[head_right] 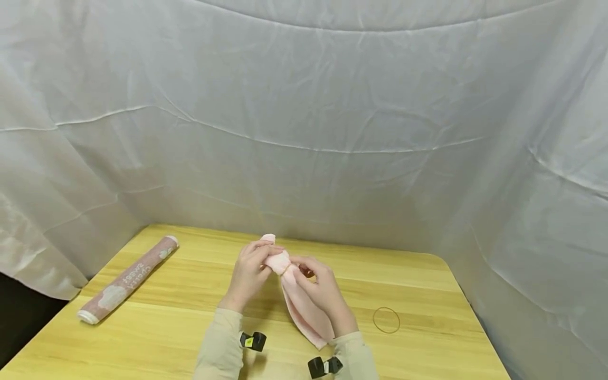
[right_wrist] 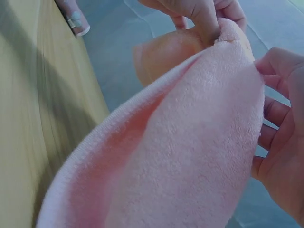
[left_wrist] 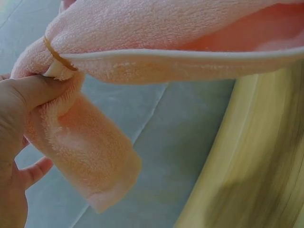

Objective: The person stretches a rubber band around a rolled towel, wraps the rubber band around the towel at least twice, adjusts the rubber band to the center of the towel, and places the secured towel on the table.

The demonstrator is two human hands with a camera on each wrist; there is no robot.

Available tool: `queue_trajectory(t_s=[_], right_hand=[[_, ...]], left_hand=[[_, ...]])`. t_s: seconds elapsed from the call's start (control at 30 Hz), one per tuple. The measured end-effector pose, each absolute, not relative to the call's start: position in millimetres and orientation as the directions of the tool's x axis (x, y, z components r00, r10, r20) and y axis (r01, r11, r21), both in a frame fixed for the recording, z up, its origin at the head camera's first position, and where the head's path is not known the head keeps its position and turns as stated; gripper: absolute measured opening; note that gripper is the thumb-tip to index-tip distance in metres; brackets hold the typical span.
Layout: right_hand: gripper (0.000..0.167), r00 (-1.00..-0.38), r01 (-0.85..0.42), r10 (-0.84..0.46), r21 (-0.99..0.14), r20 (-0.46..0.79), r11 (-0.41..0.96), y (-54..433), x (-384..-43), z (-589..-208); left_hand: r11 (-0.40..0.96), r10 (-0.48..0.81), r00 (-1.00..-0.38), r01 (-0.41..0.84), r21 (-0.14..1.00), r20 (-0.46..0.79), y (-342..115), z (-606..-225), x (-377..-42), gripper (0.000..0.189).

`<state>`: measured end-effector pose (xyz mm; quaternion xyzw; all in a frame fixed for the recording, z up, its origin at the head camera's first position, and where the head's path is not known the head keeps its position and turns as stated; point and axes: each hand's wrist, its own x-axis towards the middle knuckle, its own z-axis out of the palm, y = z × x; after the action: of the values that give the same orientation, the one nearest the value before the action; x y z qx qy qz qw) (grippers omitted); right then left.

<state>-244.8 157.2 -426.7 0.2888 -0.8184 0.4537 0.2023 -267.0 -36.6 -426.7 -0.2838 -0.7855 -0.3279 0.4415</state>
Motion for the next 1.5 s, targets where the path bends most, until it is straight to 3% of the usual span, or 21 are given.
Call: queue_trajectory(t_s=[0.2, 0.37, 0.57, 0.67, 0.8, 1.07, 1.27, 1.5], right_hand=[[0.015, -0.792, -0.606, -0.278, -0.648, 0.543, 0.461, 152.4, -232.0, -411.9], [0.003, -0.771, -0.635, -0.315, -0.628, 0.554, 0.450, 153.5, -240.5, -421.5], [0.001, -0.708, -0.698, -0.316, -0.561, 0.631, 0.445, 159.1, -247.8, -427.4], [0.000, -0.712, -0.691, -0.294, -0.562, 0.637, 0.455, 160.2, -247.6, -426.2], [0.008, -0.756, -0.638, -0.241, -0.605, 0.608, 0.475, 159.1, -246.5, -424.8], [0.046, -0.844, -0.526, -0.202, -0.692, 0.497, 0.495, 152.5, -248.1, -429.4], [0.042, -0.890, -0.428, -0.106, -0.729, 0.444, 0.535, 146.1, -244.9, -429.7], [0.034, -0.857, -0.431, -0.073, -0.631, 0.510, 0.645, 146.6, -242.1, -428.3]], left_hand=[[0.662, 0.155, -0.468, 0.702, 0.260, 0.870, -32.1, -427.0, -265.0, 0.028], [0.694, 0.106, -0.522, 0.649, 0.313, 0.846, -31.2, -424.0, -263.9, 0.026], [0.739, -0.030, -0.563, 0.544, 0.397, 0.826, -36.0, -421.7, -264.6, 0.026], [0.741, -0.035, -0.578, 0.533, 0.409, 0.815, -34.0, -419.8, -263.8, 0.026], [0.735, -0.008, -0.592, 0.543, 0.406, 0.806, -29.0, -418.6, -262.7, 0.024], [0.731, 0.013, -0.575, 0.564, 0.384, 0.818, -22.9, -420.7, -262.7, 0.023], [0.733, 0.025, -0.561, 0.573, 0.367, 0.828, -22.0, -420.8, -262.1, 0.023], [0.734, 0.064, -0.593, 0.573, 0.364, 0.803, -23.4, -421.7, -261.2, 0.024]])
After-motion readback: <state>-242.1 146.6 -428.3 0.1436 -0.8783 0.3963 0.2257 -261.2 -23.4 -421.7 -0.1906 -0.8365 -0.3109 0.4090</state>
